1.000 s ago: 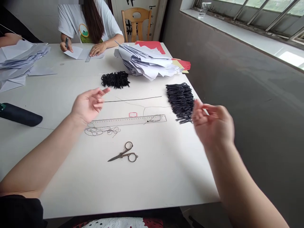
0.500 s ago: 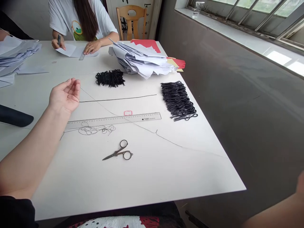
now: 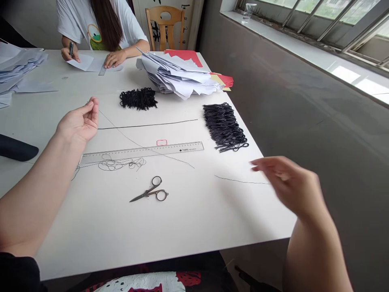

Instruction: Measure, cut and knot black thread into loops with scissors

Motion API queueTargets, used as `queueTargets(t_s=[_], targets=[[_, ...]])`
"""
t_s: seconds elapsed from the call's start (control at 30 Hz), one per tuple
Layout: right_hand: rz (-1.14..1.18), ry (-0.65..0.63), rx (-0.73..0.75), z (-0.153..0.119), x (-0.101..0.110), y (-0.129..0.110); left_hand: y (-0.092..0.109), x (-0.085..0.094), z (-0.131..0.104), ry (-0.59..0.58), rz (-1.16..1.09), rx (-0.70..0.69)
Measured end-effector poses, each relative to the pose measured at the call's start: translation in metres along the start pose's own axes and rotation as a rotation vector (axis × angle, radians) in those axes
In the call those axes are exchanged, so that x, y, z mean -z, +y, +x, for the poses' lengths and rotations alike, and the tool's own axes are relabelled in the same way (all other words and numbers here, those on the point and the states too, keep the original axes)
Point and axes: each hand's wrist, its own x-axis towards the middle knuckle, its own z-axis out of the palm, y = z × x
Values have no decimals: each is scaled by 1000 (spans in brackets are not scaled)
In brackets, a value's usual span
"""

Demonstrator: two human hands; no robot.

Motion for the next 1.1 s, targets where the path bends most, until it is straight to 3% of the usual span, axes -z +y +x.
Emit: queueTargets(t_s=[0.07,0.1,0.27,0.37,0.47,0.57,0.67,0.8,0.97,1.1], targets=[[17,-164,114,-4,-7,-2,-1,-2,-2,-18,15,-2],[4,-186,140,-6,-9,-4,-1,-3,-3,-24,24,-1],[-154,47,113,0,-12,-16,-1,-7,-12,-86,84,24],[-97,57,224,12,-17,-32,-3,-5,-19,-208,225,-10],[36,-65,419,29,-32,-62,-6,-2,-28,-399,459,-178],[201,-288,542,46,-54,-102,-8,3,-39,-578,719,-344],[380,-441,533,59,-82,-142,-9,6,-51,-754,975,-386],[589,-311,337,73,-118,-178,-14,9,-59,-897,1175,-402],[751,-340,170,84,-145,-190,-25,11,-53,-881,1222,-393],[861,-329,129,87,-153,-184,-38,15,-45,-857,1187,-275]])
